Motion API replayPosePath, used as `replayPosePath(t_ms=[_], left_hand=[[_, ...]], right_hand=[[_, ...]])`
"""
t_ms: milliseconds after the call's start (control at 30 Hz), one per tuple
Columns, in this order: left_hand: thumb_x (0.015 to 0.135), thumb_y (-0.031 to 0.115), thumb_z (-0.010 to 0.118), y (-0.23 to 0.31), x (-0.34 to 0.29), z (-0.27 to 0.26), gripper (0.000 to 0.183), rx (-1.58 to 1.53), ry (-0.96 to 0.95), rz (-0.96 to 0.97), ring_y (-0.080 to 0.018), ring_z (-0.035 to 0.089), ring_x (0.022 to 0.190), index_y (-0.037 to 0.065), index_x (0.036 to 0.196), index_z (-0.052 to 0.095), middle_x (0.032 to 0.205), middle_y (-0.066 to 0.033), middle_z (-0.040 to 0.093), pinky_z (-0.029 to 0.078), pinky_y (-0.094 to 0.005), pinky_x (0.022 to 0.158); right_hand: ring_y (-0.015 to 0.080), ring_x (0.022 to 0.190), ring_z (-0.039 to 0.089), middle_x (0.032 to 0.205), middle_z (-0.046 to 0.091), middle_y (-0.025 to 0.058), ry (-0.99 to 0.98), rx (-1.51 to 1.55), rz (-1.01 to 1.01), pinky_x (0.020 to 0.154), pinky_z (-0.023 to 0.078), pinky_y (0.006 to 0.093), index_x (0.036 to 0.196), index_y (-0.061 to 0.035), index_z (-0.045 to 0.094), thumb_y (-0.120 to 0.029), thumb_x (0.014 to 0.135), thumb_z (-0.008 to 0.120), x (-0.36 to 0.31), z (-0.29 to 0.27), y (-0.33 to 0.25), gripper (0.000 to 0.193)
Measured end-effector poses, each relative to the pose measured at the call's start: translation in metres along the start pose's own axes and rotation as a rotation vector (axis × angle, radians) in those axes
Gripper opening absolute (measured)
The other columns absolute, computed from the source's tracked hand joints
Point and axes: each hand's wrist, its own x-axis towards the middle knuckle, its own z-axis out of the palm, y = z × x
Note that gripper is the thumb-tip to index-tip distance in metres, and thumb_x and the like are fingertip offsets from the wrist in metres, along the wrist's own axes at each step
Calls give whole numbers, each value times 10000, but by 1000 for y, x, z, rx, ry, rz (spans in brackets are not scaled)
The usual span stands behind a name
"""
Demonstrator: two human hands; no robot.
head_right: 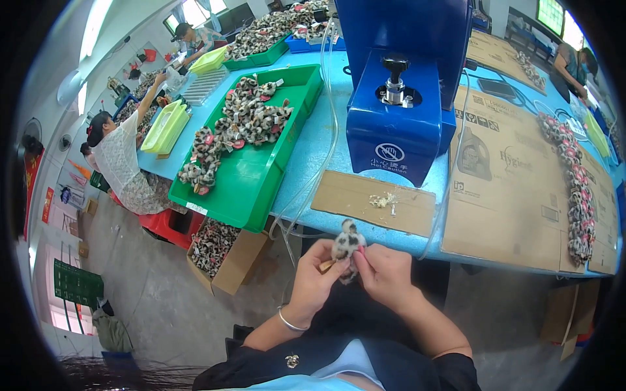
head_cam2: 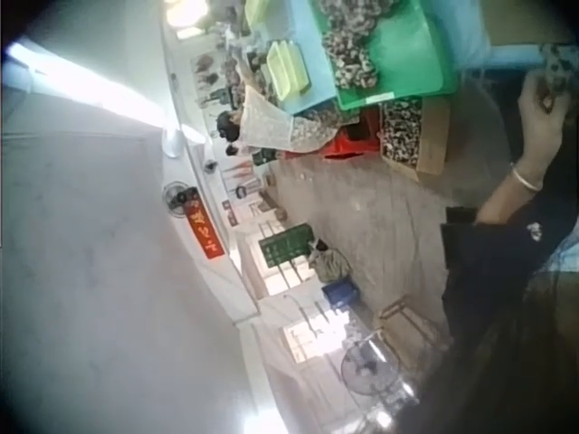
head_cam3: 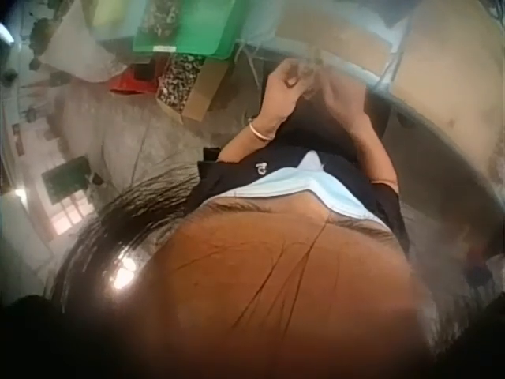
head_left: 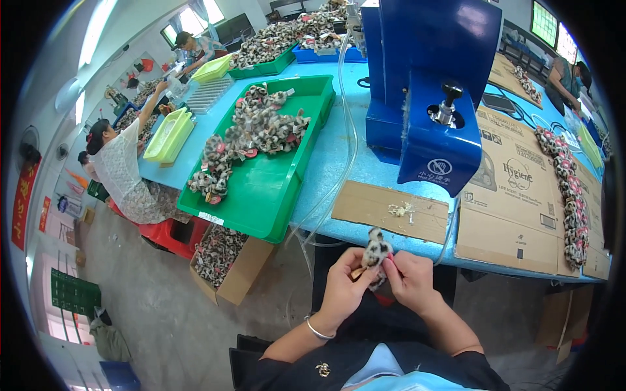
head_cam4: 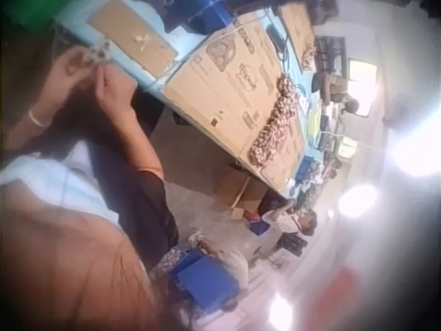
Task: The person attaches tags to plush items using a tagging machine.
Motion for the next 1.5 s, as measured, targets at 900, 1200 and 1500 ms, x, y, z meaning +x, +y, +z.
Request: replayPosePath(t_ms=[900, 1200, 1500], left_hand=[[959, 152, 519, -4, 33, 14, 245, 27, -597, -481, -67, 562, 881, 6, 1140, 597, 974, -14, 627, 460, -230, 775], [921, 98, 566, 14, 72, 33, 176, -176, -104, -239, -66, 597, 770, -1, 1038, 653, 888, -28, 661, 479, -199, 677], [881, 78, 606, 17, 85, 40, 155, -342, -51, -340, -63, 586, 715, -21, 982, 669, 853, -29, 660, 445, -187, 618]], right_hand=[[296, 515, 570, 577, 592, 116, -597, -33, -96, 478, 435, 377, 652, -58, 661, -229, 846, 640, 42, -83, 28, 259], [323, 810, 611, 930, 588, 154, 208, -43, 28, 646, 514, 365, 1071, -37, 567, -83, 721, 746, 38, -31, -7, 395], [315, 788, 629, 895, 606, 157, 340, -37, -8, 637, 520, 352, 1006, -35, 614, -2, 645, 735, 27, -17, 16, 382]])
